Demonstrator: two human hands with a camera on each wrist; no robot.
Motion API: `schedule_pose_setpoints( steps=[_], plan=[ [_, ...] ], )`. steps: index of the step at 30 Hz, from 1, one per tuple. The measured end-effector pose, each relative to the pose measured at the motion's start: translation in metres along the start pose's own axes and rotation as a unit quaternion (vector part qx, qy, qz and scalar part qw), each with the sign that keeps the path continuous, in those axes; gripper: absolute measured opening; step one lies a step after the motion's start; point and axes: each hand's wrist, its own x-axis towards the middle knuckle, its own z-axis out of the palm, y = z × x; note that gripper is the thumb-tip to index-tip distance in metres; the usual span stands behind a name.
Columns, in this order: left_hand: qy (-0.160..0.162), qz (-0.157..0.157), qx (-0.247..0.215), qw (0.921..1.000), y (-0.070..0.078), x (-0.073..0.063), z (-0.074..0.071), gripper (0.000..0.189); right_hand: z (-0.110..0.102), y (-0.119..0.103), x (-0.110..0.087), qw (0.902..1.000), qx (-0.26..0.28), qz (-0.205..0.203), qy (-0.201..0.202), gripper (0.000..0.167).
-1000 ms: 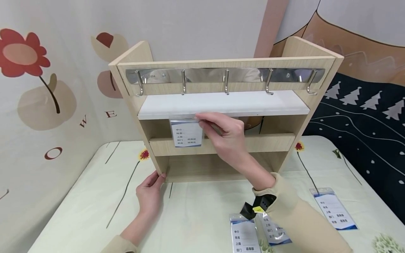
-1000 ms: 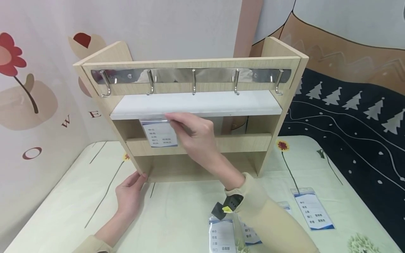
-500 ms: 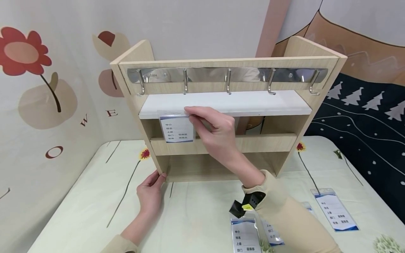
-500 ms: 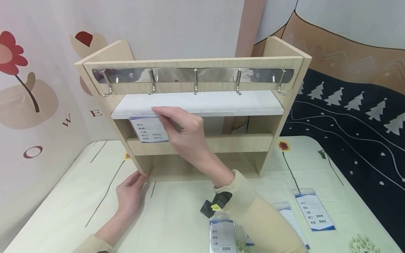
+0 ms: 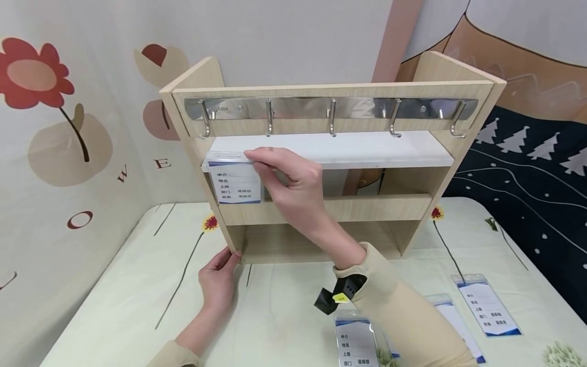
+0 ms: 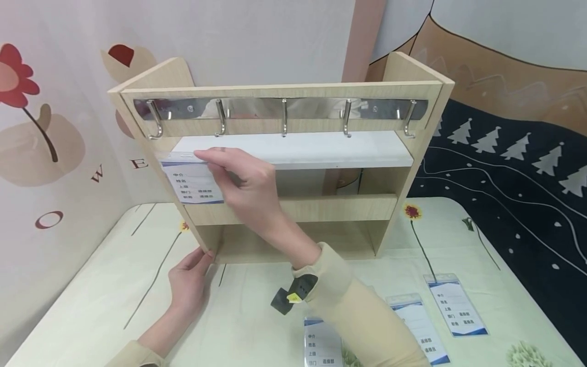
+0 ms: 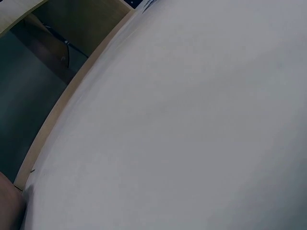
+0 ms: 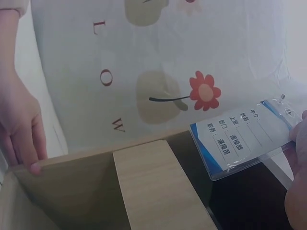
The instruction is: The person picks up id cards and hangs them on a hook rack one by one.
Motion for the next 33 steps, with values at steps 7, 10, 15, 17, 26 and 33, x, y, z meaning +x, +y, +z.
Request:
schedule_pose_setpoints(
  steps=[7,10,15,17,26,33],
  plan=[
    [0.003,-0.011,-0.008,0.9999,-0.001,0.002,0.001,0.038,0.011,-0.001,0.007,0.9999,0.013,-0.007,-0.001,0.014],
    [0.004,-0.014,-0.017,0.9997,-0.001,0.002,0.001,0.038,0.016,-0.001,0.010,0.9998,0.015,-0.012,0.001,0.013],
    [0.004,-0.020,-0.025,0.9995,0.000,0.002,0.000,0.038,0.022,-0.002,0.013,0.9998,0.011,-0.015,0.000,0.013],
    [0.002,-0.023,-0.026,0.9994,0.001,0.002,0.001,0.038,0.024,-0.002,0.014,0.9999,0.005,-0.015,0.000,0.013],
    [0.004,-0.021,-0.020,0.9996,0.000,0.001,0.002,0.038,0.030,-0.005,0.021,0.9997,-0.013,-0.021,0.003,0.016],
    [0.010,-0.014,-0.012,0.9998,-0.002,0.003,0.002,0.037,0.034,-0.010,0.025,0.9998,-0.014,-0.015,0.004,0.018]
  ],
)
